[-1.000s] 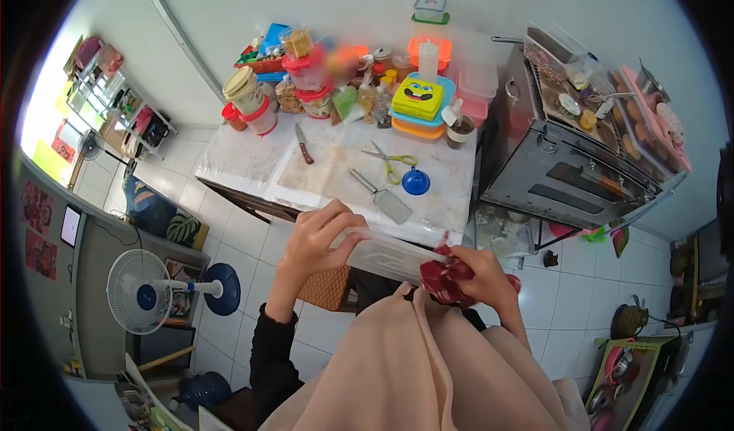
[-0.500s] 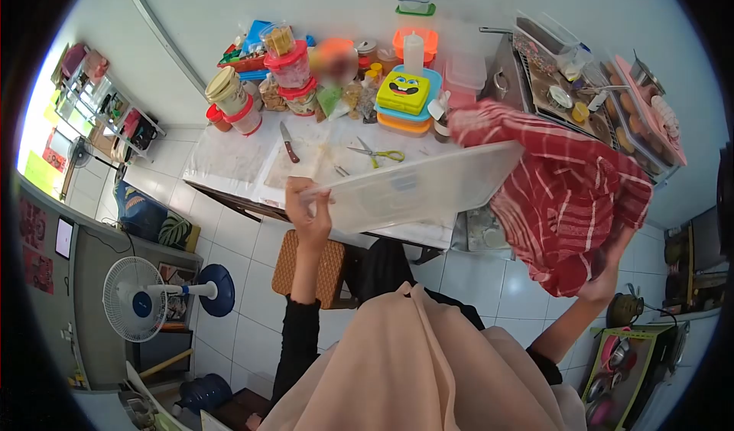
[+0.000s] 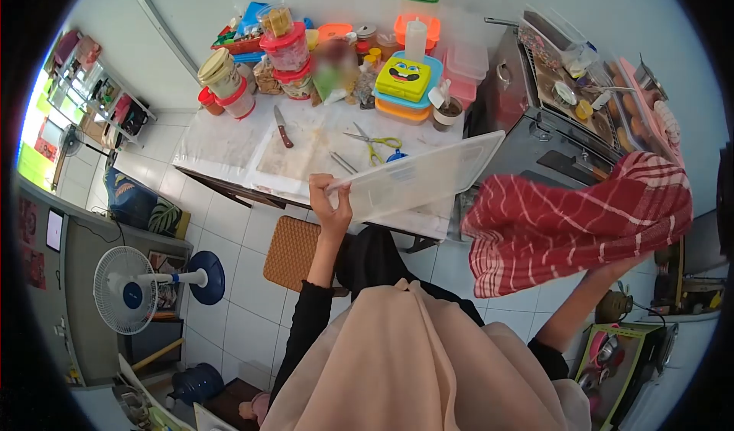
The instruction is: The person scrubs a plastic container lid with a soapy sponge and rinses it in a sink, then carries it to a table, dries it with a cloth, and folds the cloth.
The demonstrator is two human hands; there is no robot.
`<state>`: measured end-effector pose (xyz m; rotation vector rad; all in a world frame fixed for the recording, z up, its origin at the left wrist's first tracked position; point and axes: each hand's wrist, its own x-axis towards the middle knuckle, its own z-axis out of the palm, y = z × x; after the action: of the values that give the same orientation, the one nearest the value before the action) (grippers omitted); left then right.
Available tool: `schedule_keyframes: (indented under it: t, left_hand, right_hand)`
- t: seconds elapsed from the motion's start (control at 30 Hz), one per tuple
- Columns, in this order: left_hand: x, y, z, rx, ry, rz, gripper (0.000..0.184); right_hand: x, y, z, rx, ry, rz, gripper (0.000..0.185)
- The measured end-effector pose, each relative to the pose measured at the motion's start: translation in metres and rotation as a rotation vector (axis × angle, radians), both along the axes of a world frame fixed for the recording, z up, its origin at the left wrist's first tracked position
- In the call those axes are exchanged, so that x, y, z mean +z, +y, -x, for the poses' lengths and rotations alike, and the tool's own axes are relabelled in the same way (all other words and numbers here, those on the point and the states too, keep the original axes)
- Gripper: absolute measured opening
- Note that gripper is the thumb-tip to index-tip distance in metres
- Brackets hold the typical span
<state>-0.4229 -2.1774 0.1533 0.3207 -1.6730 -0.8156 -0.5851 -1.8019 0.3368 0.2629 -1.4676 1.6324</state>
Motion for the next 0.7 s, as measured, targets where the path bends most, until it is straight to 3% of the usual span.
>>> schedule_keyframes:
  t: [0.2,0.27,0.7]
  left_hand:
    - [0.009,0.004,-0.011,-0.056,-0.077,0.070,0.017]
    - [0.010,0.006,-0.010,-0.107,-0.032,-0.029,0.016]
    - [0.018,0.007,-0.014,-0.222,-0.071,-0.126,0.012]
  right_hand:
    - [-0.020,-0.026,-0.017,0.072,0.005,-0.033,0.060]
    - [-0.015,-0.036,-0.019,0.164,0.001,-0.085,0.060]
    - [0.081,-0.183,-0.039,1.035,-0.011,-0.654,0.061]
